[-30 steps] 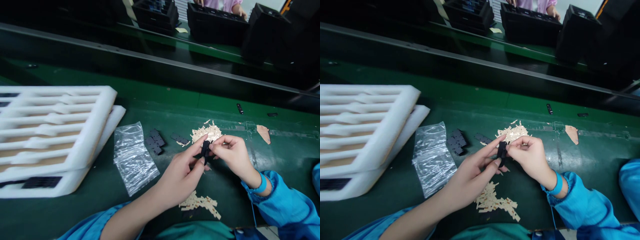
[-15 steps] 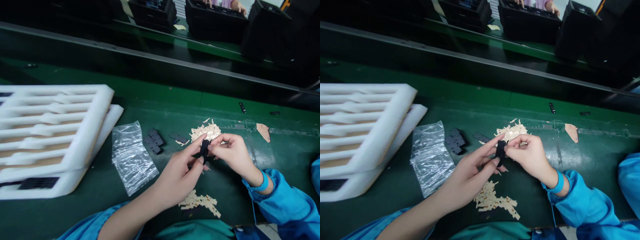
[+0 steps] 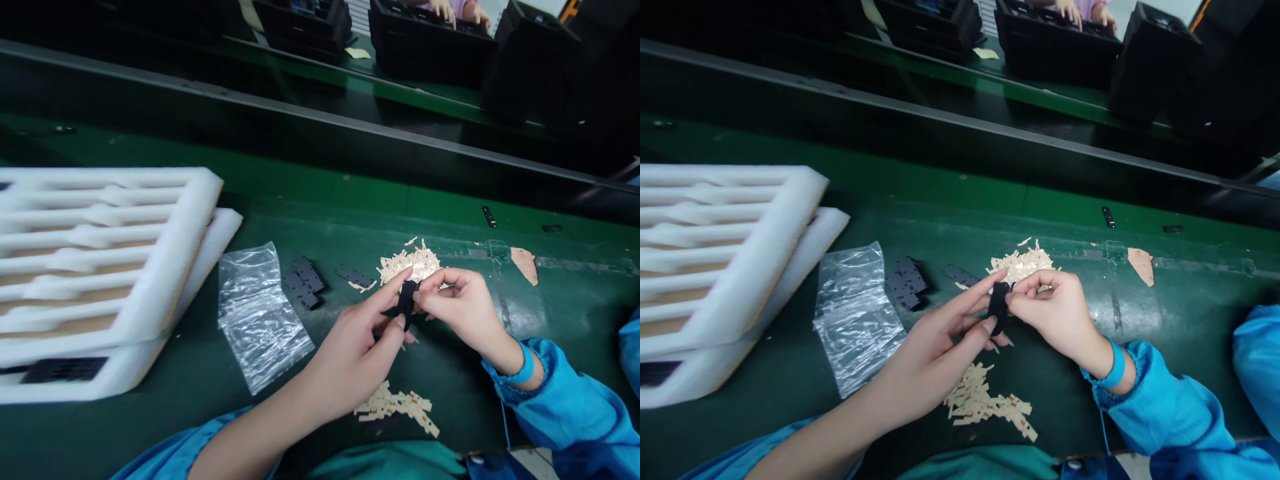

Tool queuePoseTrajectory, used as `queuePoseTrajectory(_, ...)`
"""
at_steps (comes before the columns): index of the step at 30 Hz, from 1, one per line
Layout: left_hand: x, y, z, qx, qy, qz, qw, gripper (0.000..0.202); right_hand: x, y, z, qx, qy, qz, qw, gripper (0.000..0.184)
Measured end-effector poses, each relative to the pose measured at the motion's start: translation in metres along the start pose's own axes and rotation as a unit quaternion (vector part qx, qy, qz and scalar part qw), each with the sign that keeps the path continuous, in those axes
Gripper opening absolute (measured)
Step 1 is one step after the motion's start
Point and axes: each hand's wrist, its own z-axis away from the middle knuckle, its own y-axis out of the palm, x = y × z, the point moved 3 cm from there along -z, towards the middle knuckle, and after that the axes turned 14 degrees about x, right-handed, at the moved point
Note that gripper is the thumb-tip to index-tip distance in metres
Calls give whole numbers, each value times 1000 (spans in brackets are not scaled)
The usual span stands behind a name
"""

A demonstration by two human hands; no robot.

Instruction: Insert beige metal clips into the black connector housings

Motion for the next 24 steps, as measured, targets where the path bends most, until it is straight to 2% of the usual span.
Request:
queuePoseTrajectory(15, 2, 0, -1, 3, 3, 7, 1000, 64, -1, 3, 1, 14, -12, 14, 1000, 21)
queuePoseTrajectory(21, 4, -4, -4, 10, -2, 24, 1000, 63, -1, -5, -3, -20, -80, 102, 991, 24)
queuePoseTrajectory(24, 5, -8, -3, 8, 5, 34, 999, 62, -2, -4, -5, 32, -88, 114, 989, 14)
